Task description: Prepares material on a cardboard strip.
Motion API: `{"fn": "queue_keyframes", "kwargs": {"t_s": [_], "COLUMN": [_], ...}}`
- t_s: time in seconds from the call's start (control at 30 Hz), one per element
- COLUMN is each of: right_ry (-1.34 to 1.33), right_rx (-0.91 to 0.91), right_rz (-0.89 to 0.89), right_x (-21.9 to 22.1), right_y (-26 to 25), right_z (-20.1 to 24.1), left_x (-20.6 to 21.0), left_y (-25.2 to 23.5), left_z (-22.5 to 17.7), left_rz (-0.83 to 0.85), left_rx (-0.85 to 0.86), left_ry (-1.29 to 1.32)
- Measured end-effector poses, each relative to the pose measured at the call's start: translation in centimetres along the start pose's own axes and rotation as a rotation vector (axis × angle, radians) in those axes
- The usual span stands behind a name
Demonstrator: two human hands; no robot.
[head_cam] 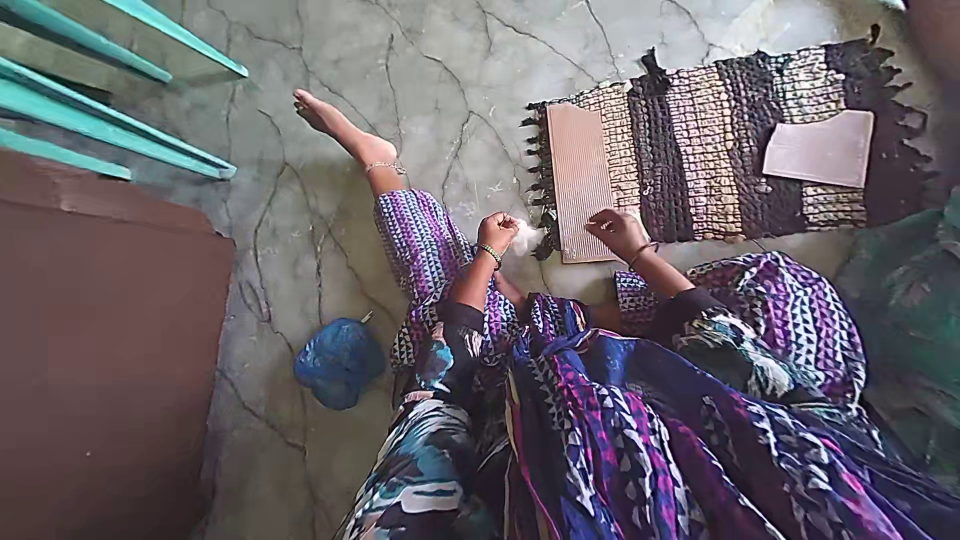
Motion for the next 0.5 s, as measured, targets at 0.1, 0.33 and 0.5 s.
{"fn": "queue_keyframes", "kwargs": {"t_s": [0.1, 0.33, 0.5], "right_ry": [-0.208, -0.337, -0.370], "right_rx": [-0.020, 0.032, 0.071], "right_rz": [0.233, 0.284, 0.283], "right_x": [2.9, 4.4, 3.0], "right_y": [0.6, 1.3, 1.1], "right_z": [1.5, 1.5, 1.3], "left_x": [1.9, 4.4, 3.7], "left_y": [1.1, 2.8, 1.9], "left_z": [-1.5, -2.5, -2.4], "left_rz": [0.018, 0.036, 0.032], "left_rx": [0.043, 0.148, 0.093], "left_ry": [0.115, 0.054, -0.023]}}
Point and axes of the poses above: each hand's wrist, its own y-axis away from the middle knuckle, its own x-axis out of the palm, z = x × y, the point moved 6 cm from there along -y, towards the middle knuckle, and after that the axes turned 9 degrees about x, right-handed, at the moved point
